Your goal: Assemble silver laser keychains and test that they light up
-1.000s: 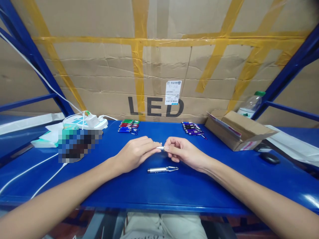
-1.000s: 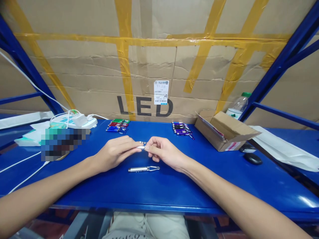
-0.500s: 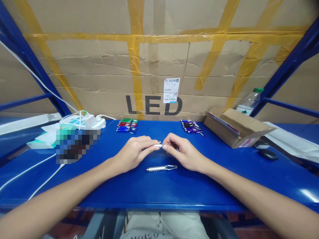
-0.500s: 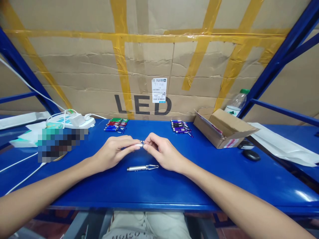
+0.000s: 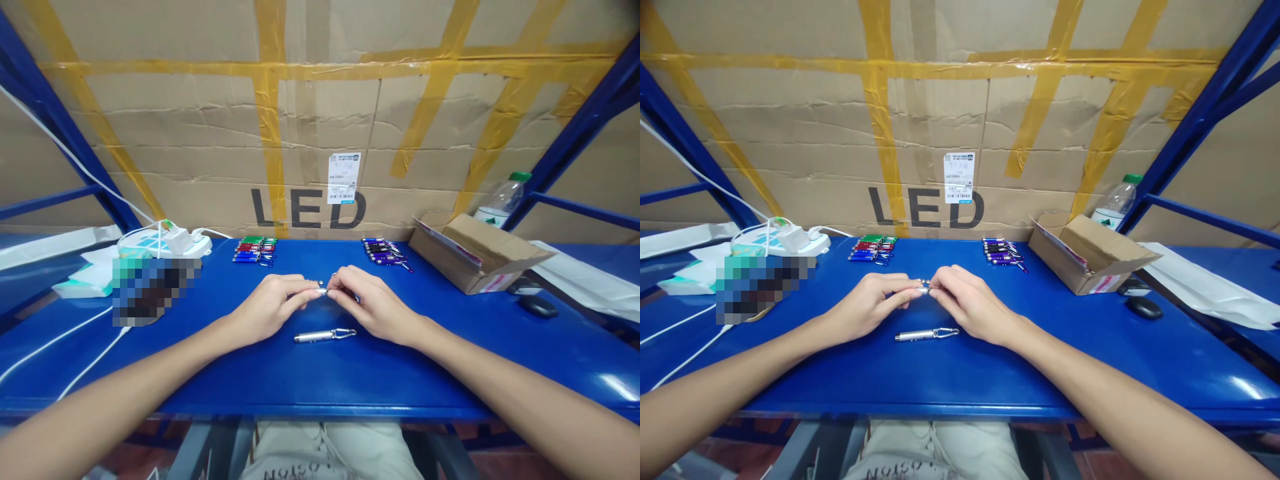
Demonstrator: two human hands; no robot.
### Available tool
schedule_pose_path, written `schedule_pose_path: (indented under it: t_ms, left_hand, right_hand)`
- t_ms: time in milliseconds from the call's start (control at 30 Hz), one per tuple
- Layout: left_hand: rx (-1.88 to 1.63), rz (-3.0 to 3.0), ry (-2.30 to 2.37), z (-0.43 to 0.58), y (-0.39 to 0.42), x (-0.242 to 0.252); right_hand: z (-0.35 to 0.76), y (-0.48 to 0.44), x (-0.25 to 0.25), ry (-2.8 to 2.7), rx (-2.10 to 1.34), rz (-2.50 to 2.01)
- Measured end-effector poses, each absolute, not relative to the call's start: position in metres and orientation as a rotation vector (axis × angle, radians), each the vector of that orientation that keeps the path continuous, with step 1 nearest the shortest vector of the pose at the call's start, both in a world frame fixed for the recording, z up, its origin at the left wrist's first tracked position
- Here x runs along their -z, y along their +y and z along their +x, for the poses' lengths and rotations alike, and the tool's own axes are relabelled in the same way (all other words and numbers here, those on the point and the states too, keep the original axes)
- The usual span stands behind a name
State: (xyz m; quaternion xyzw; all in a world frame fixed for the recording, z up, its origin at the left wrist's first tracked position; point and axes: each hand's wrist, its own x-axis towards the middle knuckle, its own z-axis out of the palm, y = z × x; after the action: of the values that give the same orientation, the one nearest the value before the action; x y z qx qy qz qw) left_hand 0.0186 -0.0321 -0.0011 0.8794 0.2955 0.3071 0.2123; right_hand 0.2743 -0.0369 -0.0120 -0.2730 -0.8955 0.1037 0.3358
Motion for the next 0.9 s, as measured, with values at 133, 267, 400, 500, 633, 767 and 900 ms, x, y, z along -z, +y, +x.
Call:
schedule_pose_path:
  t_ms: [133,267,400,500,633,767,900]
  left_hand:
    - [-0.825,2.264,0.896,0.022,-0.033,0.003]
    - [-0.758,2.081,0.942,0.024,-0.033,0.004]
    - [-0.733,2.011,0.929,0.023,-0.032,0.005]
    - [-0.760,2.057,0.946,0.023,-0.033,0.006]
    - [-0.859,2.166,0.943,0.022,-0.033,0.008]
    - [-0.979,2.405,0.889,0.020,-0.031,0.011]
    - [-1.102,2.672,0.771,0.017,-0.030,0.013]
  right_hand:
    - [0.275,-0.035,0.012,-2.396,-0.086,-0.667]
    - [0.275,-0.035,0.008,-2.462,0.217,-0.618]
    - [0.276,-0.036,0.005,-2.502,0.415,-0.612]
    - [0.276,-0.036,0.006,-2.517,0.413,-0.608]
    - [0.275,-0.036,0.009,-2.418,0.076,-0.617]
    - [0.272,-0.039,0.010,-2.305,-0.265,-0.689]
    - [0.268,-0.041,0.009,-2.157,-0.623,-0.805]
